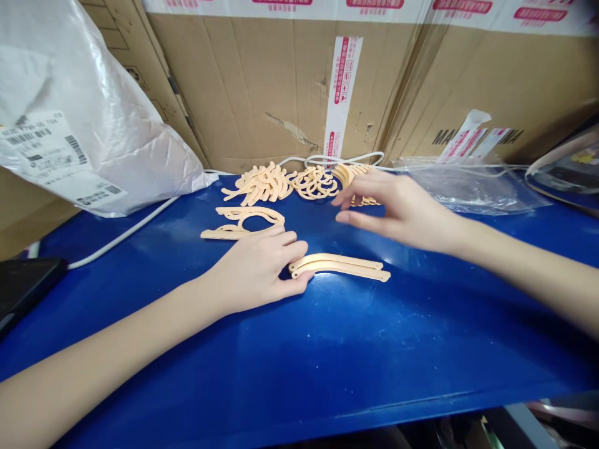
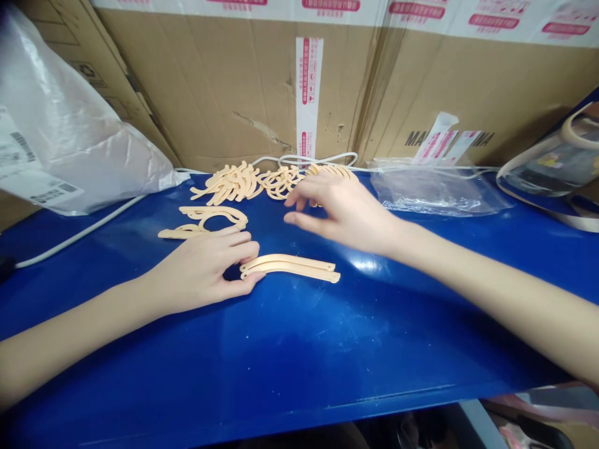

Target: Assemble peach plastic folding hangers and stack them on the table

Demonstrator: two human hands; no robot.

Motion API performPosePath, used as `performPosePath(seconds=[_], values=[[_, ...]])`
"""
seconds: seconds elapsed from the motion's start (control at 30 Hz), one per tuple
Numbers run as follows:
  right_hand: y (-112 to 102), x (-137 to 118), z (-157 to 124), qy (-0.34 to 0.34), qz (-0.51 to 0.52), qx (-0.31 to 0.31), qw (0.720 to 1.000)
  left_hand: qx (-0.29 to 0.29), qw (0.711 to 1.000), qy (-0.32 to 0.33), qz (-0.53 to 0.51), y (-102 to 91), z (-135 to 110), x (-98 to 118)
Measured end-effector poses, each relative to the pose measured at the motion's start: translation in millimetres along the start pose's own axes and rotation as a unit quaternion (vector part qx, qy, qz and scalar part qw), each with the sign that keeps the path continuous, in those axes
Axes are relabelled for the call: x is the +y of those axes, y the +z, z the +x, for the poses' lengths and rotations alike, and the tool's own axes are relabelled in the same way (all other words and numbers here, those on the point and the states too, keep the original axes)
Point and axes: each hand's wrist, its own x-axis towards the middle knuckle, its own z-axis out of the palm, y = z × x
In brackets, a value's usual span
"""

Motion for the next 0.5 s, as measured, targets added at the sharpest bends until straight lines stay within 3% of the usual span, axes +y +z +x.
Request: performPosePath(seconds=[0.07,0.17,0.3,0.5], values=[[-4.8,13.4,12.9,-0.007,-0.117,-0.001,0.993,-0.005,1.000,-0.002,-0.003,-0.4,0.0,0.2],[-1.5,34.6,31.0,0.005,-0.202,0.003,0.979,-0.007,1.000,0.004,-0.006,-1.2,0.2,0.9],[12.8,50.8,48.6,0.022,-0.246,-0.030,0.969,0.000,1.000,0.012,-0.011,-2.4,-0.3,2.1],[25.6,49.6,61.5,0.000,-0.226,-0.066,0.972,0.005,1.000,0.005,-0.012,-3.5,-1.4,2.5]])
